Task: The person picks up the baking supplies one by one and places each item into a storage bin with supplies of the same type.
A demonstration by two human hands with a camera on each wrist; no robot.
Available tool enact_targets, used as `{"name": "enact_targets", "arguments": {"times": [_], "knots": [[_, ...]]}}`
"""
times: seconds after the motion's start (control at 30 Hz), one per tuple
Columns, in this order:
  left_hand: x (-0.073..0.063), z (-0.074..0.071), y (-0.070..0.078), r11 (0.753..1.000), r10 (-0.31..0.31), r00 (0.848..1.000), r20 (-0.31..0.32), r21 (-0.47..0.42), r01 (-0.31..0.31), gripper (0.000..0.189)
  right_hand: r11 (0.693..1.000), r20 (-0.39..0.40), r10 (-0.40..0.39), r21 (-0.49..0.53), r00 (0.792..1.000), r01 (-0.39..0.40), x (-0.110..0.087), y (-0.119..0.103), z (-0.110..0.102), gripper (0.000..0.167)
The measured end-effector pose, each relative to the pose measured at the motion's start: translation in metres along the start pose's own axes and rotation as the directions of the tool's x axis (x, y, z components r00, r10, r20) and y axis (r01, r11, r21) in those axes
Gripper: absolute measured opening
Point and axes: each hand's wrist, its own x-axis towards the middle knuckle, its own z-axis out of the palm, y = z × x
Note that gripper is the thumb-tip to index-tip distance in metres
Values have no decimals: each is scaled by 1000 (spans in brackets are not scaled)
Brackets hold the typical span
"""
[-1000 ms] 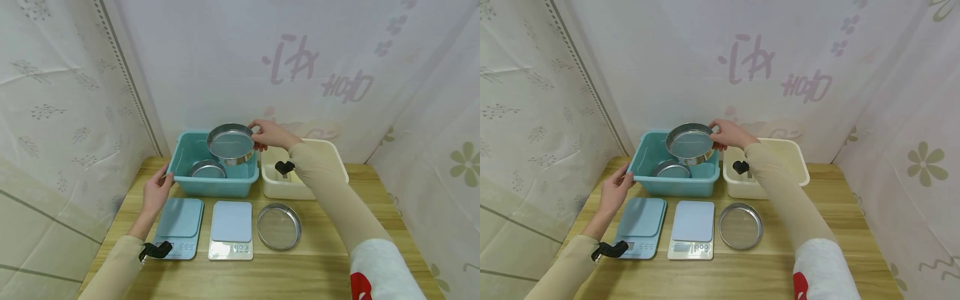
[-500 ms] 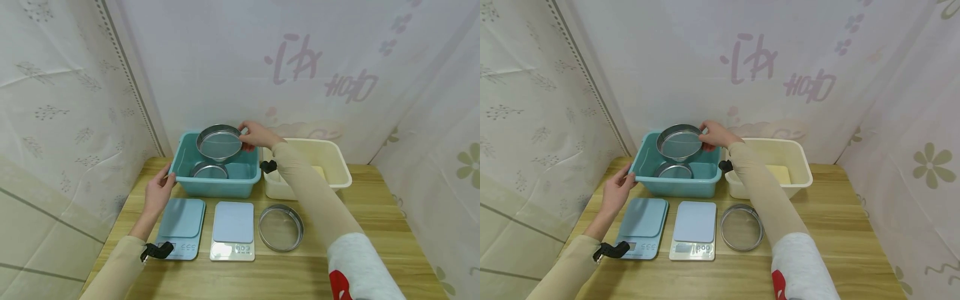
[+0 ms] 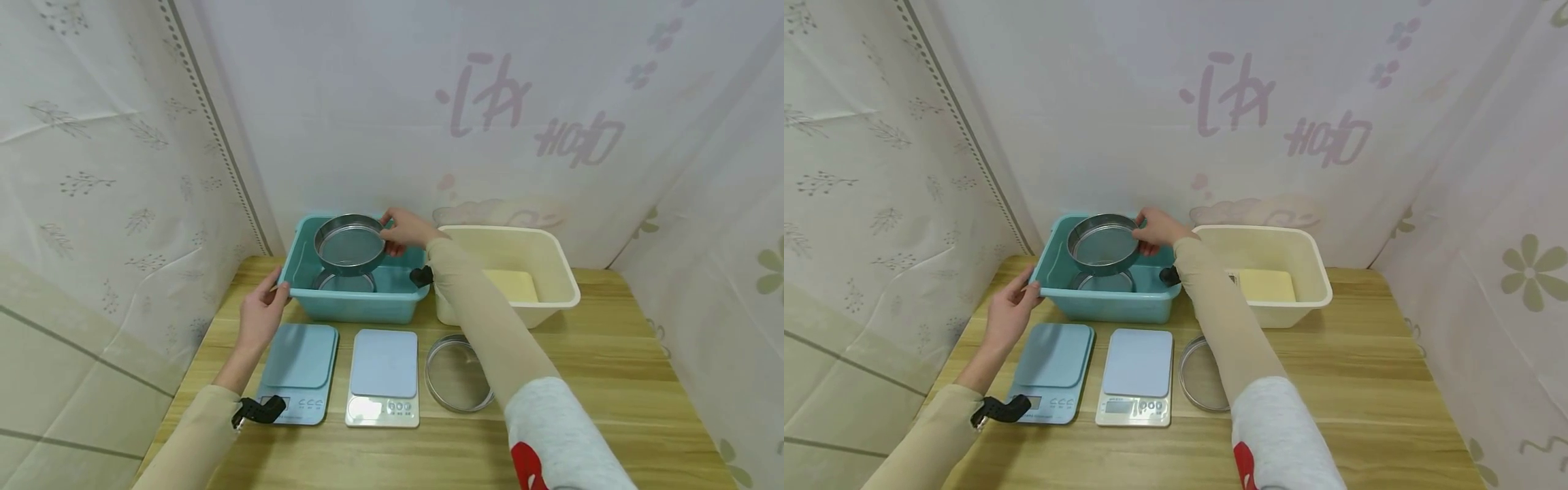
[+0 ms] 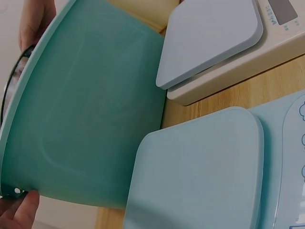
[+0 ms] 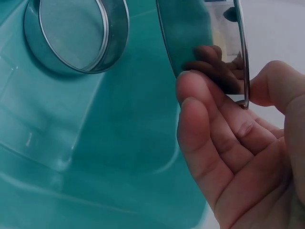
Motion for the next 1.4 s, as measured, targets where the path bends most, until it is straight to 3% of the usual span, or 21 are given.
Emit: {"name": "enact_targets", "arguments": {"times": [0.4,0.77,1.07,1.4], "knots": [[1,-1,-3,1000,-5,1000,-2,11,5,50,999,16,41,31,999,-41,14,11,23,34],[0,-1,0,1000,-3,1000,-4,2,3,50,996,83,80,21,993,-82,20,13,35,34],[-1,-1,0,999,-30,1000,-4,29,30,51,995,128,93,-47,987,-88,16,4,39,38],[-2,0,2,1000,-3,1000,-17,-7,3,50,987,165,130,-110,978,-113,18,-3,42,38]]}}
